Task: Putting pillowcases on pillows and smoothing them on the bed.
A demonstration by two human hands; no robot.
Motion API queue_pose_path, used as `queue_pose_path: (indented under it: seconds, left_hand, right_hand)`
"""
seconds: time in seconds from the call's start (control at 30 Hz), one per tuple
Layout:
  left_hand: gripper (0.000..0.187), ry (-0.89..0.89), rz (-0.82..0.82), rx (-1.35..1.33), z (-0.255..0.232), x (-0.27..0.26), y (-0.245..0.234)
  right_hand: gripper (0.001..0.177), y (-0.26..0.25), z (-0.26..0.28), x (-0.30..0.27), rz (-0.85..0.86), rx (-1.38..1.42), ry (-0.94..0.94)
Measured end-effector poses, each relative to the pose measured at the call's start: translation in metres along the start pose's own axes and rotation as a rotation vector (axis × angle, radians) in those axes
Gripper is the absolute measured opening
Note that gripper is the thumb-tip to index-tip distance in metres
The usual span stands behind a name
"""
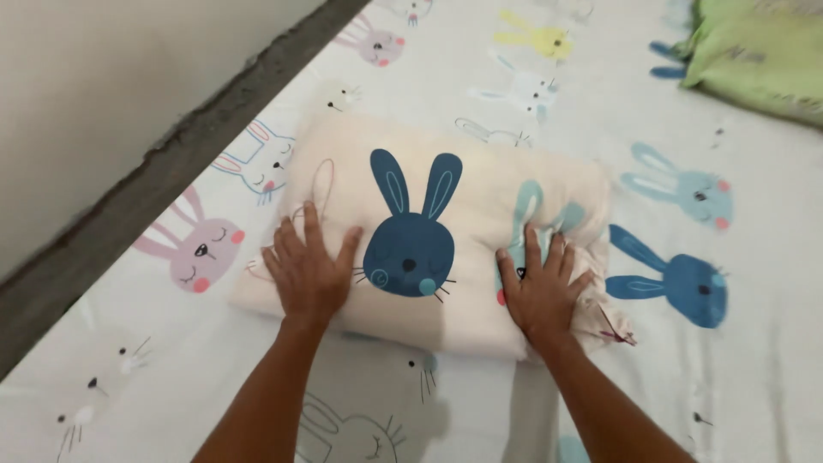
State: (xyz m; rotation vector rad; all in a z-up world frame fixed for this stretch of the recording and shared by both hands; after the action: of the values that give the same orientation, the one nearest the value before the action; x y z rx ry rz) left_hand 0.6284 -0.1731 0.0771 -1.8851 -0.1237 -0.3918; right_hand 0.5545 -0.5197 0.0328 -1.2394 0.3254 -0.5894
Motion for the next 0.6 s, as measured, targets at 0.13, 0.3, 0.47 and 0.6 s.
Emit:
queue_pose_path:
  seconds: [0.13,0.3,0.47,0.6]
  left_hand:
    - [0.079,0.018,-0.190,0.037,-0.009,-0.001,-0.008]
    - [0.071,0.025,-0.208,0.115,-0.007,0.004,-0.004]
    - [0.068,0.014,-0.201,0.099,-0.003,0.008,-0.011]
    - [0.061,-0.084,-0.147,0.057,-0.001,0.011,-0.013]
  right_hand:
    - [0.069,-0.010,0.012,0.004,-0.264,0.039,-0.114]
    - [0.065,-0.004,0.014,0.009,-0.304,0.081,-0.095]
    - [0.062,-0.001,0.018,0.011,-0.329,0.114,-0.084]
    - [0.062,-0.006,0.016,0.008,-0.330,0.142,-0.072]
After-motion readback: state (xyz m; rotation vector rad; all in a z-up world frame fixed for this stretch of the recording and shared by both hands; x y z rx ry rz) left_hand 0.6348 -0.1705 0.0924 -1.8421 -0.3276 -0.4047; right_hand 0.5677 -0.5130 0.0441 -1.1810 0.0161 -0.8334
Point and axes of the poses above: each hand's wrist, its own x-axis towards the middle knuckle, its own y-axis out of the palm, z = x × y, the point moved 5 cm from there along x, towards the middle knuckle, and after that the axes turned 13 degrees about y, right-handed, at the moved point
